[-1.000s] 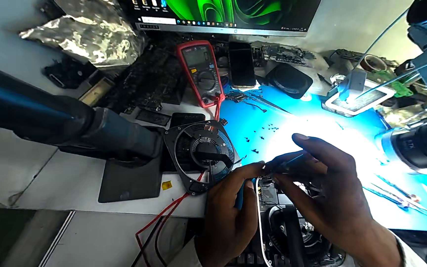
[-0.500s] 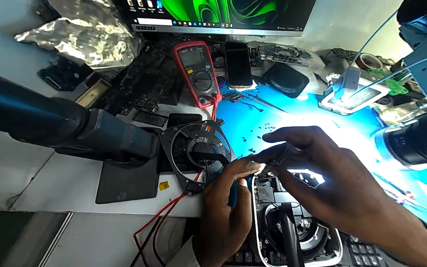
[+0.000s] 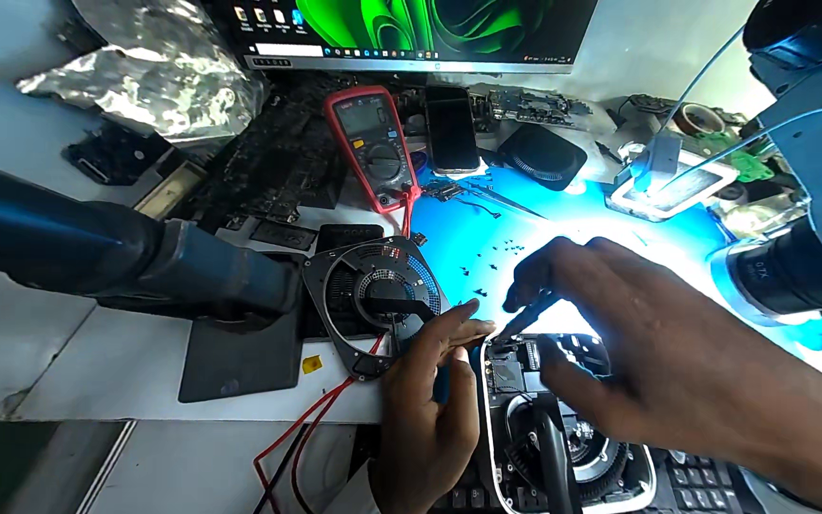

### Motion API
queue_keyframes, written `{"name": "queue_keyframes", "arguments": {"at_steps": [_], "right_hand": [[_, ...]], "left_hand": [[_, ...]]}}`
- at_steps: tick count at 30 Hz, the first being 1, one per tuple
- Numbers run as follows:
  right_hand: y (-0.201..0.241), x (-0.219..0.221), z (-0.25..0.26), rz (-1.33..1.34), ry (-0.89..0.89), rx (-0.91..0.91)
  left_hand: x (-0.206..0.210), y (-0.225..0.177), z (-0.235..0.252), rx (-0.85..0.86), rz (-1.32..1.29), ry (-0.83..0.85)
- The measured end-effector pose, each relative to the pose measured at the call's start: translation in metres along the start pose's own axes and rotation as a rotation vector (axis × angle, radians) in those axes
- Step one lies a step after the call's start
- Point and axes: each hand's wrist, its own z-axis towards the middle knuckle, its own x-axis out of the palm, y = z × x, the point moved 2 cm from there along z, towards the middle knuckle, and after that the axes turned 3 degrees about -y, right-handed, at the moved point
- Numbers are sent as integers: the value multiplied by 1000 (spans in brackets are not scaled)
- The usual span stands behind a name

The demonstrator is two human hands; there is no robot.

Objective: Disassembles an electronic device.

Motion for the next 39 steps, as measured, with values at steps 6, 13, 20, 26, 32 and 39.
{"name": "queue_keyframes", "arguments": {"at_steps": [6, 13, 20, 26, 32, 39], "right_hand": [[2, 1, 1, 14, -7, -1], [-2, 5, -1, 52, -59, 63], [-5, 0, -8, 186, -118, 63], [-2, -14, -13, 210, -211, 82], [-2, -15, -14, 247, -261, 69], [-6, -11, -22, 179, -207, 101]], "left_hand": [[0, 0, 0, 10, 10, -10], [1, 0, 0, 17, 4, -12], [0, 0, 0, 15, -17, -7], [2, 1, -1, 19, -10, 23], [2, 1, 1, 43, 24, -21], [3, 1, 3, 34, -3, 49]]}}
